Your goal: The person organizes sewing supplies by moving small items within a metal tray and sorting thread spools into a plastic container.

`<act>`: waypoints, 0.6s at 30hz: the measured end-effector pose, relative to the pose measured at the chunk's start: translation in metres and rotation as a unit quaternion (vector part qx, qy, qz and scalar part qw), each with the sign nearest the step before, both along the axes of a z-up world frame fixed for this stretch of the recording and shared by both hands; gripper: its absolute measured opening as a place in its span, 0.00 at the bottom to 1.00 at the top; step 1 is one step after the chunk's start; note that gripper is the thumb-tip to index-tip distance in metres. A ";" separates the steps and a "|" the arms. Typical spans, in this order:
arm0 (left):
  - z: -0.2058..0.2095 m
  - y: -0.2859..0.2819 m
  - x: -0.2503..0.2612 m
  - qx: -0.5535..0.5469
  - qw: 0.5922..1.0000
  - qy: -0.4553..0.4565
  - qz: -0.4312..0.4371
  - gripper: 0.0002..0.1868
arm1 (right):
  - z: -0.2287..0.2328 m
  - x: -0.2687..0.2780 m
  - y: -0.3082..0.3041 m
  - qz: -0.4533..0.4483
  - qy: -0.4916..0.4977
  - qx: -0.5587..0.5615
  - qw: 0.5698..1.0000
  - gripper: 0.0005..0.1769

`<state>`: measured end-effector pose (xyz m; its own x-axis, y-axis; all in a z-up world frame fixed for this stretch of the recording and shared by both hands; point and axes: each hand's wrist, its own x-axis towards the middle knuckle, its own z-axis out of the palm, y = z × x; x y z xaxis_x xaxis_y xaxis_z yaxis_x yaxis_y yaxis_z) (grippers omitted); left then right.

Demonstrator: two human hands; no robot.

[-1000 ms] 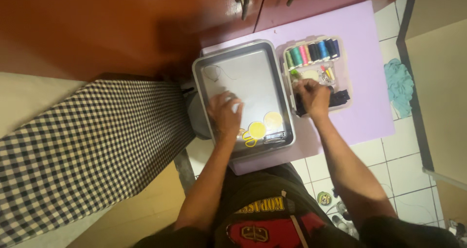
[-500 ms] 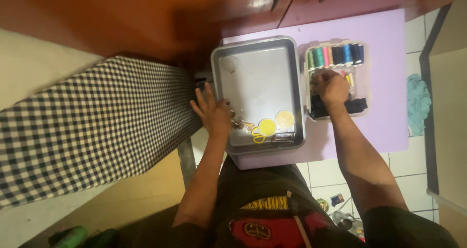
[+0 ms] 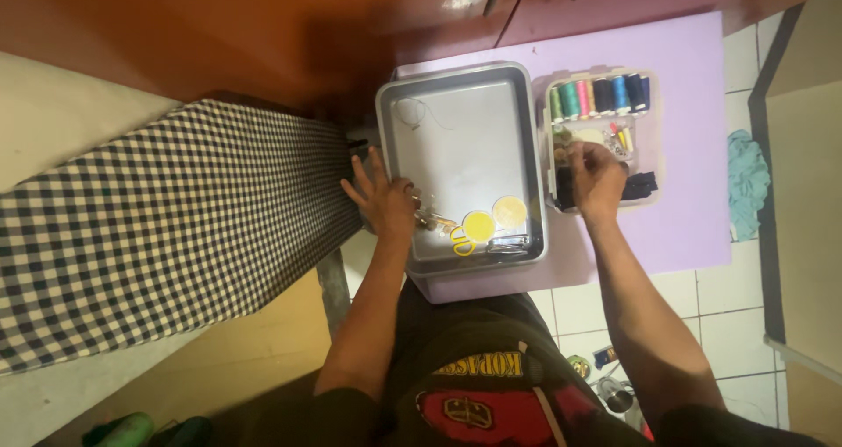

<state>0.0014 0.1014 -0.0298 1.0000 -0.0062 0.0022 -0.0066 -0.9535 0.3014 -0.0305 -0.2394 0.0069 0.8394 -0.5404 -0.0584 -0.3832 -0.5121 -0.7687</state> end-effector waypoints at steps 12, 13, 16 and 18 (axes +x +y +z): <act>0.003 -0.002 -0.004 -0.011 0.997 0.071 -0.007 0.07 | 0.036 -0.017 0.080 0.102 -0.052 0.014 0.993 0.07; 0.005 -0.003 -0.006 -0.029 0.997 0.065 -0.007 0.07 | 0.035 -0.017 0.083 0.118 -0.069 0.040 0.990 0.07; 0.005 -0.004 -0.008 -0.047 0.998 0.046 -0.003 0.07 | 0.030 -0.018 0.088 0.140 -0.074 0.042 0.987 0.06; 0.004 -0.006 -0.009 -0.047 0.998 0.035 0.000 0.06 | 0.027 -0.022 0.089 0.144 -0.061 0.019 0.988 0.06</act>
<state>-0.0075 0.0949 -0.0259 0.9978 -0.0086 -0.0663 0.0179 -0.9207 0.3899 -0.0522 -0.1505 0.0343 0.9597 -0.2784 0.0371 -0.1296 -0.5562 -0.8209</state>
